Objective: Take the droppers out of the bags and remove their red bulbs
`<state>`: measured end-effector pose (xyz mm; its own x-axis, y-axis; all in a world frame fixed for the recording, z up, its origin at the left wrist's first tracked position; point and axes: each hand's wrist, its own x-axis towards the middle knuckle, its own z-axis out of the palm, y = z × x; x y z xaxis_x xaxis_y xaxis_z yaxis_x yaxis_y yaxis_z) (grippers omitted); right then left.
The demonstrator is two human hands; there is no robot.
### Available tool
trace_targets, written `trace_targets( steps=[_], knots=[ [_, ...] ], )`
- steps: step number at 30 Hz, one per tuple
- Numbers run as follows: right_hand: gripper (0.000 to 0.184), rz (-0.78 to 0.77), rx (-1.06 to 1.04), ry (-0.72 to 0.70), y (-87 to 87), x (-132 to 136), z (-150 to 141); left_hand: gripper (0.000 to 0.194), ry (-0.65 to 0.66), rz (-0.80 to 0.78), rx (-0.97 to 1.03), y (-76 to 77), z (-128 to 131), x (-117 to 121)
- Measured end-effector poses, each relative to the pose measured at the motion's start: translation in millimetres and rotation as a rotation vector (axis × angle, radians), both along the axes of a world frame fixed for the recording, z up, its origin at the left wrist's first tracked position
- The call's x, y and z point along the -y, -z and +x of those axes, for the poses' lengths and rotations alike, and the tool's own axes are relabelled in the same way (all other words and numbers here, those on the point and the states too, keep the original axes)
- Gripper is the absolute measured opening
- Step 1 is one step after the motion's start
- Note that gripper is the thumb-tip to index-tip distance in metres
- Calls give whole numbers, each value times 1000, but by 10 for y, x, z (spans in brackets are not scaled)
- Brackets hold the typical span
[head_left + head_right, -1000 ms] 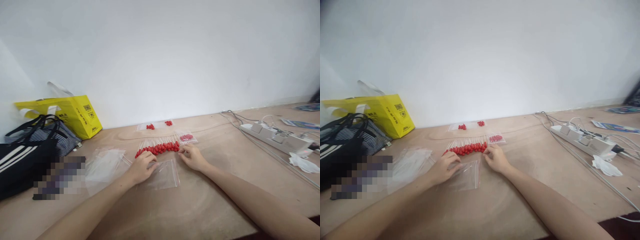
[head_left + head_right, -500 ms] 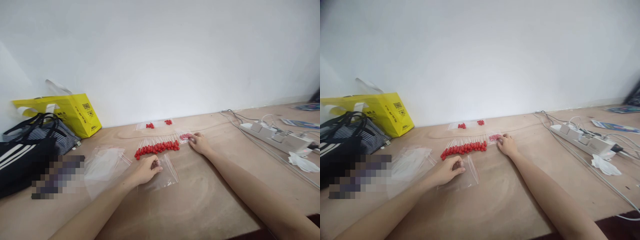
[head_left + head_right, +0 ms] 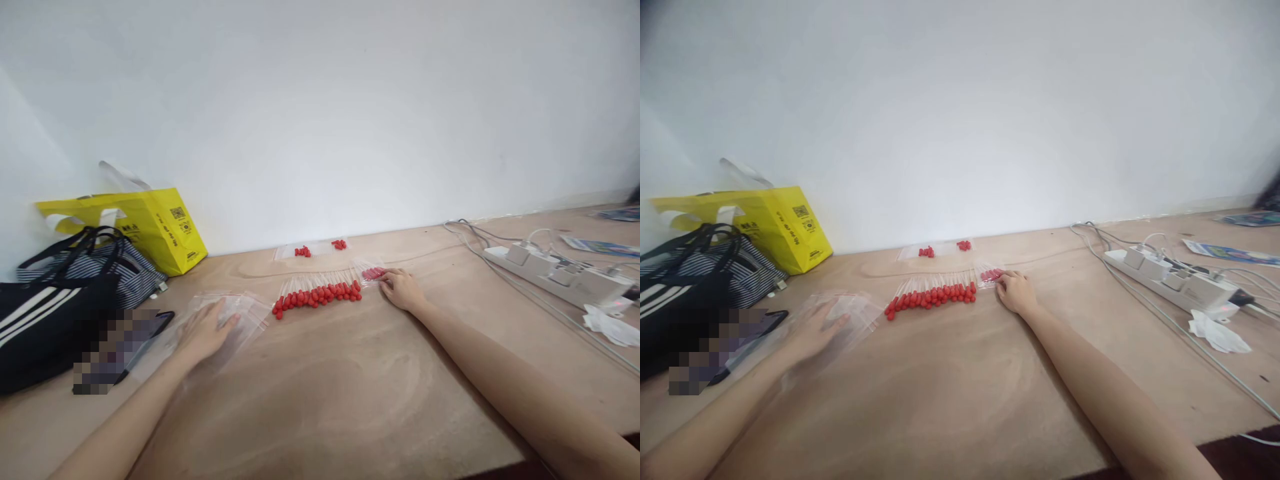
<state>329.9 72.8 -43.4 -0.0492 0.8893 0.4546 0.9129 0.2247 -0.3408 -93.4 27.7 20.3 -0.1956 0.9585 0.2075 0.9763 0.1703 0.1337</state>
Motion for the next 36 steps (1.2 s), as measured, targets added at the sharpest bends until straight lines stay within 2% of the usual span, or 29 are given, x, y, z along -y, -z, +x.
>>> trace_targets(
  steps=[4,11,14,18,21,24,26,29,34,36],
  knots=[
    [15,-20,-28,-53,13,-15,18,61,9,-223,-92,171,88,122],
    [15,-54,-116,-38,5,39,25,62,92,-227,-100,163,183,-172],
    [26,-76,-186,80,-16,0,38,56,88,-98,-118,112,213,-205],
    [53,-129,-317,317,-53,-144,58,45,73,270,-145,65,243,-45],
    [49,-174,-409,388,-62,-266,40,37,207,357,-141,111,310,107],
    [40,-172,-526,379,-43,-331,9,33,366,379,-133,194,407,186],
    [39,-123,-626,337,-29,-324,4,31,437,425,-126,236,454,196],
    [40,-21,-807,201,-47,-238,36,28,495,494,-104,267,480,192],
    [39,43,-1076,-90,-236,76,134,21,588,527,-49,271,520,230],
    [36,-62,-1309,-410,-316,240,111,20,626,547,-18,247,574,252]
  ],
)
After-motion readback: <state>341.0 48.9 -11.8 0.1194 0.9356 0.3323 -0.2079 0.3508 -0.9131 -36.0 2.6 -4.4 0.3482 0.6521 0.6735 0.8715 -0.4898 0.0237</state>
